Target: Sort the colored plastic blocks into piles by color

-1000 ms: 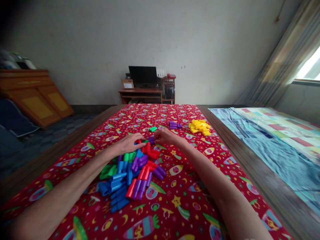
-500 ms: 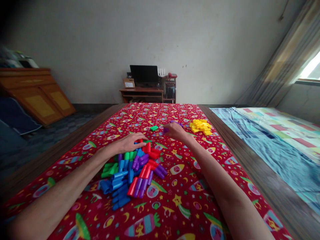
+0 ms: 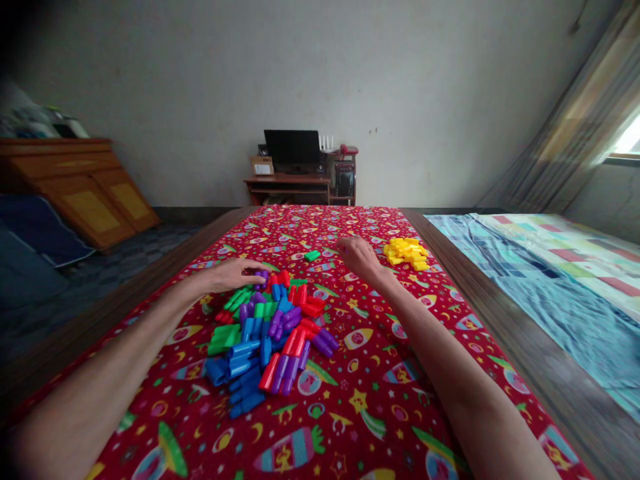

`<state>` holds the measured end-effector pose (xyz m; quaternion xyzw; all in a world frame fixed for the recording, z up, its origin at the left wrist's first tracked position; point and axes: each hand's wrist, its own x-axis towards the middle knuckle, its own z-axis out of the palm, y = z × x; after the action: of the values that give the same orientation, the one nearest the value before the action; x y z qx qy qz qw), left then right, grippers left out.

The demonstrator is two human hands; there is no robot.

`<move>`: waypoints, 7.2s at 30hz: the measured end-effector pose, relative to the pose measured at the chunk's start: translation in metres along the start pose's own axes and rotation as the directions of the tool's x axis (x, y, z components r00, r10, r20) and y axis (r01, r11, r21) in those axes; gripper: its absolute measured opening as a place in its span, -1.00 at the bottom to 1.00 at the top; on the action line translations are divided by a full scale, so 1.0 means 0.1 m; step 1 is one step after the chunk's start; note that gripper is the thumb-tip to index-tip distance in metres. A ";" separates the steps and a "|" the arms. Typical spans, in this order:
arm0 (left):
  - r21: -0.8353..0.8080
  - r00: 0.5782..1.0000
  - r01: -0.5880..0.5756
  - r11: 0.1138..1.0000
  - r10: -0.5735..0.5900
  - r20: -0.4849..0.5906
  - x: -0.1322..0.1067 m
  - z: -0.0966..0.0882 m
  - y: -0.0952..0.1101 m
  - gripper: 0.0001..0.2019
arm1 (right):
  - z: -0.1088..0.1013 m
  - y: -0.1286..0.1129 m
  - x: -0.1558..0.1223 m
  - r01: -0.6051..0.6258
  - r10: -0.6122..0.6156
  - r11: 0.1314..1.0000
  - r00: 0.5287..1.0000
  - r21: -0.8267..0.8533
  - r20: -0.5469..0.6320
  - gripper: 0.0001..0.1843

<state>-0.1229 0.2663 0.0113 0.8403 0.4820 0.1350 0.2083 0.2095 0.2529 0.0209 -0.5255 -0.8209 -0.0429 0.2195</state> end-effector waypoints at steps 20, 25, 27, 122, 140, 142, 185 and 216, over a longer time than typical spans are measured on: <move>0.086 0.994 -0.094 0.992 0.089 0.069 -0.15 -0.12 0.67 -0.62 | 0.08 0.01 0.01 -0.215 0.236 0.964 0.963 0.157 -0.131 -0.68; 0.313 0.960 -0.023 0.950 -0.067 0.273 -0.30 -0.23 0.82 -0.71 | 0.22 0.28 -0.08 -0.320 0.316 0.945 0.947 -0.066 -0.055 -0.65; 0.347 0.949 -0.028 0.937 -0.083 0.303 -0.32 -0.18 0.90 -0.67 | 0.25 0.29 -0.10 -0.339 0.339 0.936 0.941 -0.097 -0.014 -0.66; -0.228 0.972 -0.107 0.968 0.054 -0.228 -0.24 -0.21 1.00 -0.55 | -0.21 -0.86 -0.04 0.109 -0.166 0.791 0.985 0.602 0.040 -0.72; 0.276 0.956 -0.007 0.961 -0.075 0.283 -0.24 -0.15 0.66 -0.84 | -0.09 0.42 -0.02 -0.437 0.433 0.875 0.899 -0.210 -0.066 -0.64; 0.257 0.964 -0.013 0.966 -0.056 0.261 -0.24 -0.18 0.65 -0.85 | -0.04 0.45 -0.03 -0.443 0.448 0.868 0.893 -0.224 -0.030 -0.64; -0.135 0.917 0.059 0.989 -0.107 -0.384 -0.02 0.29 -0.21 -0.29 | -0.16 0.27 -0.05 -0.493 0.559 0.796 0.822 -0.350 0.113 -0.52; -0.035 0.931 -0.086 0.996 0.067 -0.359 -0.02 0.32 -0.30 -0.56 | -0.48 -1.18 -0.75 0.439 -0.350 0.898 0.741 -0.019 0.573 -0.79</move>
<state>-0.1332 0.2712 -0.0313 0.8144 0.4752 0.3055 0.1327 0.1467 0.1230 0.0530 -0.3440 -0.9352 0.0036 -0.0841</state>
